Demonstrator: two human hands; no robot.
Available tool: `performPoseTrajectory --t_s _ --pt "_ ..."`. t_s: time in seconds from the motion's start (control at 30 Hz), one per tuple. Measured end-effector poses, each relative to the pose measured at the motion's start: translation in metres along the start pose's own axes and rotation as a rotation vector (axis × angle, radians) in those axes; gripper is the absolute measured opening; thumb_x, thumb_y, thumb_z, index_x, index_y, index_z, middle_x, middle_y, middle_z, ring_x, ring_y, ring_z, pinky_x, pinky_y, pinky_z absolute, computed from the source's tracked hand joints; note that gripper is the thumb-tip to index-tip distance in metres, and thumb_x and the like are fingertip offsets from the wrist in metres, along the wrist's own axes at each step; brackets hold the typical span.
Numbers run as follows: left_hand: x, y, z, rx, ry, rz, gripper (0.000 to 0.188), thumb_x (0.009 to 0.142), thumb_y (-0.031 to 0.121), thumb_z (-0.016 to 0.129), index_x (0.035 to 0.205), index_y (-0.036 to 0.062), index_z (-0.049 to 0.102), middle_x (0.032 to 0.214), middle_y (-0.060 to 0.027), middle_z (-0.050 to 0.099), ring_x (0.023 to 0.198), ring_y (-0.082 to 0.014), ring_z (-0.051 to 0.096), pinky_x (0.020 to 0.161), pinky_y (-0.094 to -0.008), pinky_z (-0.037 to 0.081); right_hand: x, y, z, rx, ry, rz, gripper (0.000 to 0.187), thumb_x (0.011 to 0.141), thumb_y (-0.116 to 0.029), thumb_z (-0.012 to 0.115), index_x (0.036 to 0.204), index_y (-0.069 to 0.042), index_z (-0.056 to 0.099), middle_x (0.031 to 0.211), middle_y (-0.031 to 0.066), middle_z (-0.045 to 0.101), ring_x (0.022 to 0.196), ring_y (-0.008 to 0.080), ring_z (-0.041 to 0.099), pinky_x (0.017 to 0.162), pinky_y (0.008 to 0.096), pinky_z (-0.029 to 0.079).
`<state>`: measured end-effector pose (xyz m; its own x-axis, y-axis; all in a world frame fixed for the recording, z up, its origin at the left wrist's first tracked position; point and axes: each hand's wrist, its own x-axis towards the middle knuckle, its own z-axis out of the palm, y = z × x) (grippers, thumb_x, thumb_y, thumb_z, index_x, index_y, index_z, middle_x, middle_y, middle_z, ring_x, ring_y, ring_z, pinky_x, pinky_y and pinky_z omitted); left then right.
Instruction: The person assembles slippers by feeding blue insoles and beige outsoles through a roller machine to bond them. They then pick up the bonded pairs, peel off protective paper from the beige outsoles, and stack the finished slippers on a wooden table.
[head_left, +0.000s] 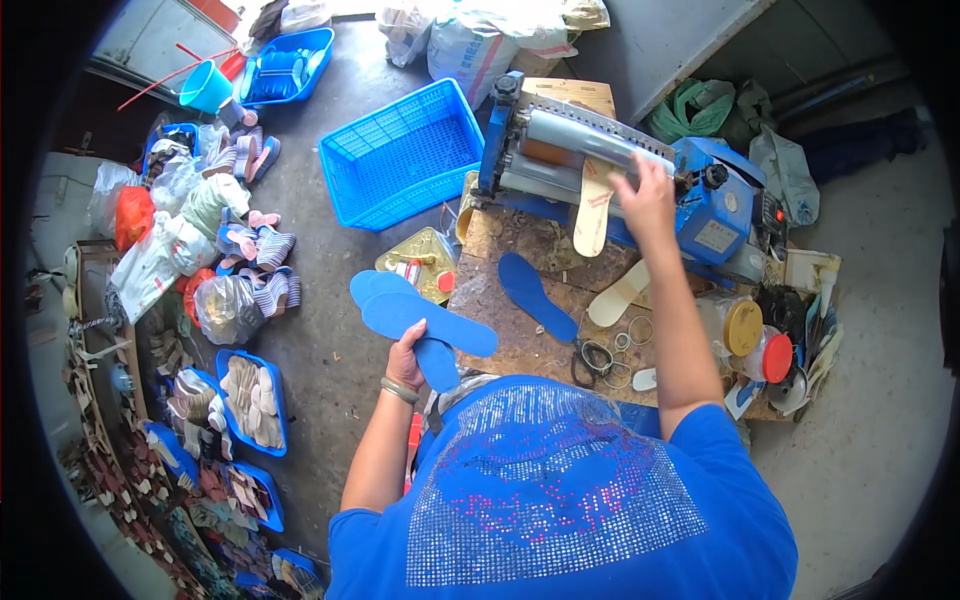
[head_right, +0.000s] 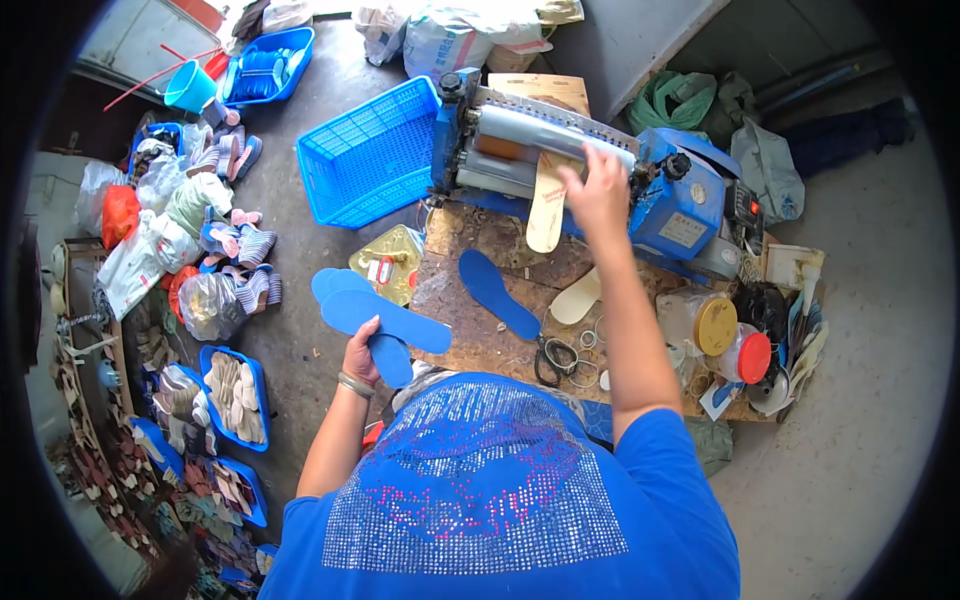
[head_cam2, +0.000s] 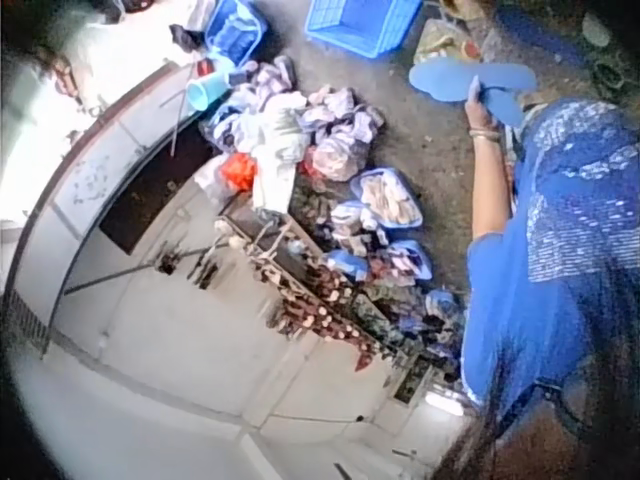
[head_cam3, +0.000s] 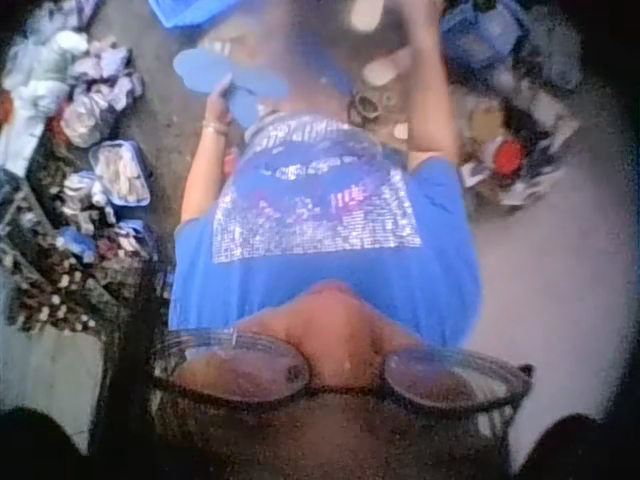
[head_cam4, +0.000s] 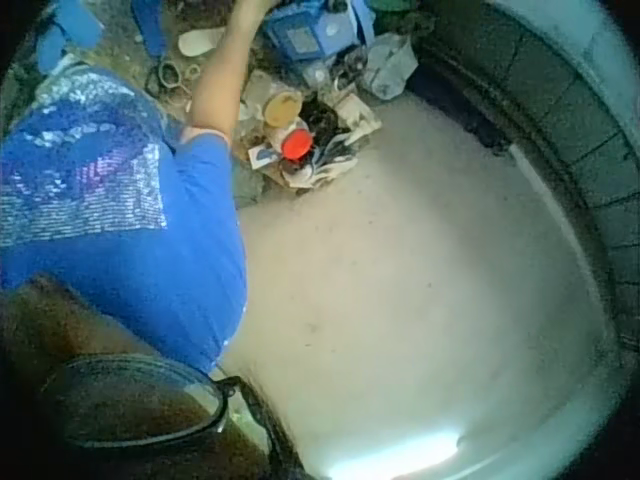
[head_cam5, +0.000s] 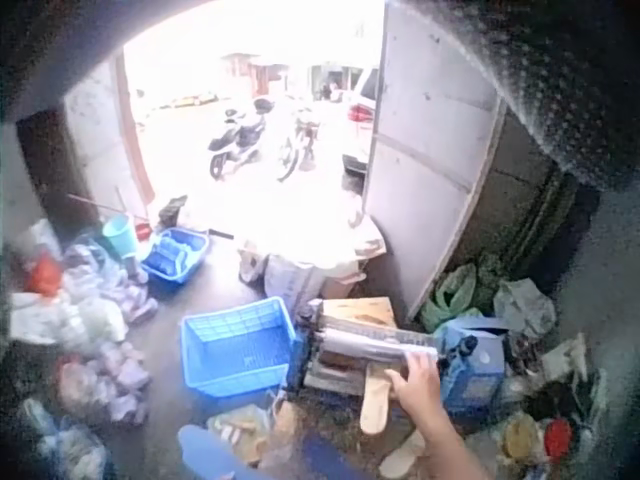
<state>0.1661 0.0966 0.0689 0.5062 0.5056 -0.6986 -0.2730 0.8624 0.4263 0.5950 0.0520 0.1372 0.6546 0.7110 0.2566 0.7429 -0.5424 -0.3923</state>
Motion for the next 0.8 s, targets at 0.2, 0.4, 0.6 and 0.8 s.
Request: performPoseTrajectory --t_s 0.2,0.4,0.6,0.8 --pt "0.002 0.006 0.026 0.012 -0.116 -0.026 0.056 0.083 0.022 0.063 0.131 -0.0023 0.046 0.107 -0.0136 0.062 0.089 -0.0241 0.064 0.078 -0.0395 0.054 0.131 0.062 0.026 -0.135 -0.257 0.173 0.044 0.08 -0.035 0.068 0.114 -0.009 0.063 0.105 0.0149 0.066 0.096 0.0326 0.061 0.083 0.0435 0.049" --pt "-0.003 0.004 0.027 -0.012 -0.14 0.02 0.06 0.084 0.02 0.062 0.135 -0.003 0.04 0.121 -0.0162 0.057 0.109 -0.0278 0.058 0.095 -0.0436 0.047 0.178 0.09 0.056 0.512 -0.505 0.726 0.034 0.084 -0.04 0.066 0.105 -0.013 0.066 0.088 -0.0004 0.065 0.064 0.0069 0.051 0.053 0.0231 0.036" --pt "-0.011 0.004 0.03 -0.001 -0.171 0.024 0.068 0.085 0.026 0.063 0.138 -0.0029 0.033 0.133 -0.0184 0.048 0.125 -0.0331 0.048 0.105 -0.0485 0.038 0.203 0.111 0.064 0.647 -0.357 0.684 0.033 0.081 -0.033 0.072 0.107 -0.013 0.066 0.085 -0.0024 0.064 0.069 0.008 0.056 0.06 0.0274 0.038" --pt "0.002 0.0 0.053 -0.06 -0.321 -0.014 0.072 0.089 0.042 0.061 0.139 -0.0001 0.031 0.137 -0.0185 0.045 0.126 -0.0354 0.045 0.106 -0.0507 0.036 0.236 0.117 0.018 0.799 -0.211 0.345 0.023 0.082 -0.016 0.071 0.103 -0.007 0.067 0.078 -0.0021 0.062 0.064 0.0059 0.052 0.058 0.0219 0.041"
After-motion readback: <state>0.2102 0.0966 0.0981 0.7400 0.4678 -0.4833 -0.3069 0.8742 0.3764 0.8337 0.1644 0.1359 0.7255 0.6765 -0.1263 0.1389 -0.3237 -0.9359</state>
